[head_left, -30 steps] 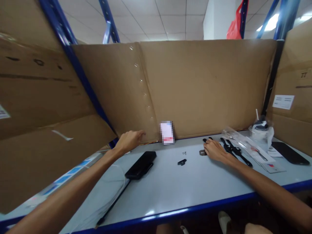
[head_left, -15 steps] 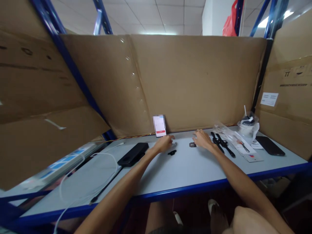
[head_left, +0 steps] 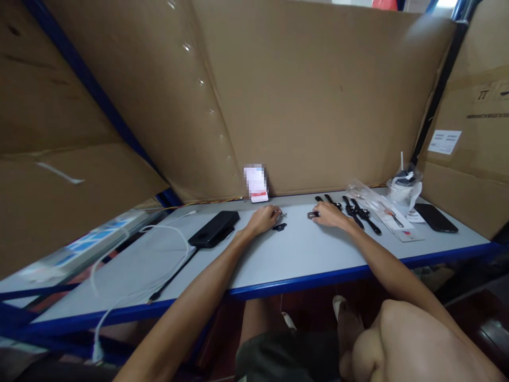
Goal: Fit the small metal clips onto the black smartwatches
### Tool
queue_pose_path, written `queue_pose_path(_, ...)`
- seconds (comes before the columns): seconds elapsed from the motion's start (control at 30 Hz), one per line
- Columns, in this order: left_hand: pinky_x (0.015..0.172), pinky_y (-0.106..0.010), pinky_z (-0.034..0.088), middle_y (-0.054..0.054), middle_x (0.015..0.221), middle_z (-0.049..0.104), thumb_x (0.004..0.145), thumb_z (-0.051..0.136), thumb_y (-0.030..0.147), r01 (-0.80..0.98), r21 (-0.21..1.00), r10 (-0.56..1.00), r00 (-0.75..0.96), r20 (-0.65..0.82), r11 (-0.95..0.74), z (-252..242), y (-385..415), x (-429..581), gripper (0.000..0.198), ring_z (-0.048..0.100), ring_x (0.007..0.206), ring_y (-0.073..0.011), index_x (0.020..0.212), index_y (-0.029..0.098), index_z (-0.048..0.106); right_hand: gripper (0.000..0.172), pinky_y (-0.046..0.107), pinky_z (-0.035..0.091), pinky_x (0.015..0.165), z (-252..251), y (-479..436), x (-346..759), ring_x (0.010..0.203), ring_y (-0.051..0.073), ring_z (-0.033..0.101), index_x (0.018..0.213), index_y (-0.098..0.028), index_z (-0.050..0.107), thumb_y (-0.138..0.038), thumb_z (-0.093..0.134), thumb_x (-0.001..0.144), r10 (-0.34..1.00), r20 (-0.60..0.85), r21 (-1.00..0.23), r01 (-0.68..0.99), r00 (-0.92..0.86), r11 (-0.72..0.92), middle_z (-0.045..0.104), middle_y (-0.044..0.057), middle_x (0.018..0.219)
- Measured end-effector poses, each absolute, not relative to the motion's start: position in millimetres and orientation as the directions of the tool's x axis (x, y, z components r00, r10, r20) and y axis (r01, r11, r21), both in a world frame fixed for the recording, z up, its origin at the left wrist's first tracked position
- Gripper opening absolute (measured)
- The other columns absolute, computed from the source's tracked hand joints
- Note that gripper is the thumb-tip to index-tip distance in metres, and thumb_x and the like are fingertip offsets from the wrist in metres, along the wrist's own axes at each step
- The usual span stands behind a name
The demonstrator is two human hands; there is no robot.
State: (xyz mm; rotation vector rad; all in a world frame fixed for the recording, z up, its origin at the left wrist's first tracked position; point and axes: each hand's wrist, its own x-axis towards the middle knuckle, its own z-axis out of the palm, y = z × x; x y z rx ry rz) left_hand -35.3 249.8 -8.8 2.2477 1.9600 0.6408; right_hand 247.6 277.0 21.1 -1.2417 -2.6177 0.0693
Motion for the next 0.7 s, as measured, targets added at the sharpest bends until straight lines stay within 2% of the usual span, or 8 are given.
queue_pose_path(0.07,0.079,-0.028,0.044,-0.012,0.104,0.075,0.098,0.047,0.036,0.934,0.303,0.959,0.107,0.263,-0.188,-7.8,246.3,-30.9,0.034,0.066,0.094,-0.023,0.104,0.018,0.075,0.026,0.029,0.045,0.082,18.7,278.4,247.7,0.103,0.026,0.068,0.109,-0.016,0.078,-0.027,0.07,0.087,0.769,0.16,-0.166,0.751,-0.619,0.639,0.074,0.013,0.114)
queue_pose_path(0.2,0.075,-0.027,0.044,-0.01,0.099,0.074,0.098,0.05,0.041,0.941,0.265,0.95,0.134,0.28,-0.211,-6.9,243.0,-24.4,0.034,0.065,0.09,-0.0219,0.107,0.019,0.075,0.021,0.029,0.044,0.072,17.6,284.7,248.0,0.09,0.025,0.069,0.097,-0.015,0.078,-0.033,0.075,0.085,0.817,0.124,-0.214,0.789,-0.563,0.576,0.076,0.011,0.096)
queue_pose_path(0.37,0.073,-0.028,0.044,-0.009,0.097,0.072,0.091,0.06,0.033,0.931,0.267,0.941,0.165,0.295,-0.247,-7.6,243.1,-17.4,0.025,0.065,0.086,-0.0223,0.107,0.021,0.075,0.018,0.028,0.044,0.072,17.6,285.3,243.4,0.093,0.024,0.069,0.094,-0.015,0.077,-0.027,0.079,0.081,0.863,0.115,-0.283,0.817,-0.491,0.502,0.076,0.012,0.101)
queue_pose_path(0.5,0.074,-0.029,0.045,-0.009,0.096,0.073,0.084,0.059,0.016,0.911,0.297,0.932,0.193,0.307,-0.286,-7.8,241.9,-9.9,0.024,0.066,0.086,-0.0233,0.101,0.02,0.076,0.033,0.026,0.044,0.071,12.7,286.6,245.0,0.092,0.023,0.068,0.104,-0.013,0.074,-0.026,0.083,0.075,0.884,0.098,-0.366,0.81,-0.457,0.459,0.076,0.01,0.103)
queue_pose_path(0.6,0.077,-0.029,0.047,-0.008,0.094,0.074,0.081,0.058,0.01,0.884,0.332,0.92,0.221,0.322,-0.329,-8.4,240.9,-3.5,0.025,0.067,0.087,-0.0226,0.095,0.02,0.076,0.045,0.026,0.046,0.077,4.9,290.3,242.2,0.097,0.023,0.068,0.112,-0.013,0.069,-0.019,0.083,0.069,0.88,0.171,-0.462,0.753,-0.442,0.468,0.076,0.009,0.107)
queue_pose_path(0.7,0.078,-0.028,0.048,-0.007,0.091,0.075,0.081,0.057,0.009,0.846,0.381,0.907,0.245,0.343,-0.373,-10.5,240.9,3.2,0.028,0.067,0.085,-0.0202,0.099,0.019,0.076,0.039,0.029,0.049,0.087,-3.1,293.0,231.7,0.103,0.024,0.068,0.103,-0.014,0.071,-0.007,0.079,0.065,0.889,0.227,-0.65,0.618,-0.397,0.442,0.076,0.01,0.106)
